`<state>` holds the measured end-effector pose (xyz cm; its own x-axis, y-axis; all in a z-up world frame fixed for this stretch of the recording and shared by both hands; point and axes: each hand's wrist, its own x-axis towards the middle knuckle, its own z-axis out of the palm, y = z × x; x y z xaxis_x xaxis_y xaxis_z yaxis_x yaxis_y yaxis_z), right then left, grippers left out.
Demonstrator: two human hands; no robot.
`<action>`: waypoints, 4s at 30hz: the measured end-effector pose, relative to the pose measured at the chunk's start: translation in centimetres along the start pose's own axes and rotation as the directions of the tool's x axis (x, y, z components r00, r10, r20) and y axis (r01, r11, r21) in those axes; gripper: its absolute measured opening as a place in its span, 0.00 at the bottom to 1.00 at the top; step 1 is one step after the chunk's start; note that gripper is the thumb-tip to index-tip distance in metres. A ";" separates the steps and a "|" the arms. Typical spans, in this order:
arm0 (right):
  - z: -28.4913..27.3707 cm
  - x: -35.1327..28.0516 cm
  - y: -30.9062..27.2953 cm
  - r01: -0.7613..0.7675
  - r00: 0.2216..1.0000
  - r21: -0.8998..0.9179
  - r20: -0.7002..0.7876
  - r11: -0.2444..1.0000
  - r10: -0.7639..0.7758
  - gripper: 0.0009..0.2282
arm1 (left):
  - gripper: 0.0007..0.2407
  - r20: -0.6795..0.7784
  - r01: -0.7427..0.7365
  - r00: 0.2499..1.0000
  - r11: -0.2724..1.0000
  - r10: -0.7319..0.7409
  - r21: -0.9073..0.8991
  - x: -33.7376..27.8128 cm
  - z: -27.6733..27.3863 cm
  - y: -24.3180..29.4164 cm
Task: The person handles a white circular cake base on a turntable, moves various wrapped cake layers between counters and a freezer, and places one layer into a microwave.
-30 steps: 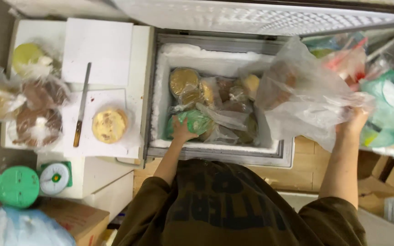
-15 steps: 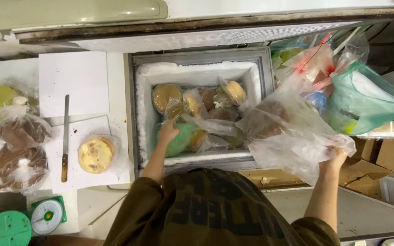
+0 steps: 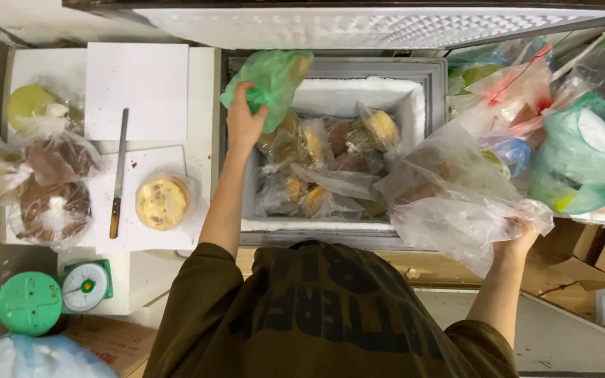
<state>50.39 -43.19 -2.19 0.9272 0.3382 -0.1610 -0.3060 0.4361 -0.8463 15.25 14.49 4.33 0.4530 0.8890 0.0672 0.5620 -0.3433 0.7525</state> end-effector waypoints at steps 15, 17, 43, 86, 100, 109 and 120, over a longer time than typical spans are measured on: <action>16.8 14.3 7.0 0.180 0.840 -0.593 0.507 0.785 0.191 0.12 | 0.27 0.142 0.014 0.990 0.999 -0.009 -0.039 -17.0 2.7 -7.1; 19.3 16.5 7.6 0.275 0.763 -0.515 0.631 0.812 0.142 0.12 | 0.26 0.146 0.082 0.987 0.994 -0.070 -0.078 -19.6 1.5 -7.0; 28.9 -9.2 41.7 0.913 0.057 -0.402 0.291 0.068 0.955 0.16 | 0.17 -0.243 0.238 0.917 0.922 -0.317 -0.305 -33.5 -7.5 0.8; 34.8 -3.8 26.1 -0.241 0.416 -0.812 0.409 0.532 0.812 0.27 | 0.14 -0.031 0.111 0.990 0.882 -0.140 -0.458 -26.9 -8.1 0.2; 40.2 -8.2 13.7 -0.106 0.250 -0.289 0.918 0.952 0.306 0.39 | 0.41 -0.084 -0.111 0.994 0.755 0.074 -0.646 -18.6 -8.4 7.0; 34.1 -1.9 14.0 0.286 0.365 -0.532 0.829 0.797 0.423 0.40 | 0.26 -0.413 -0.469 0.821 0.878 0.394 -0.093 -19.2 -6.1 5.4; 22.6 11.2 22.1 0.164 0.898 -0.940 0.268 0.299 0.350 0.27 | 0.20 -0.064 0.271 0.863 0.566 -0.502 -0.779 -20.7 3.1 0.4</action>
<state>49.10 -10.91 -11.23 0.6676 0.6795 -0.3043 0.2635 -0.5979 -0.7570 8.20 -4.98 1.19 0.0649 0.9585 -0.2777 -0.0979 0.2831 0.9541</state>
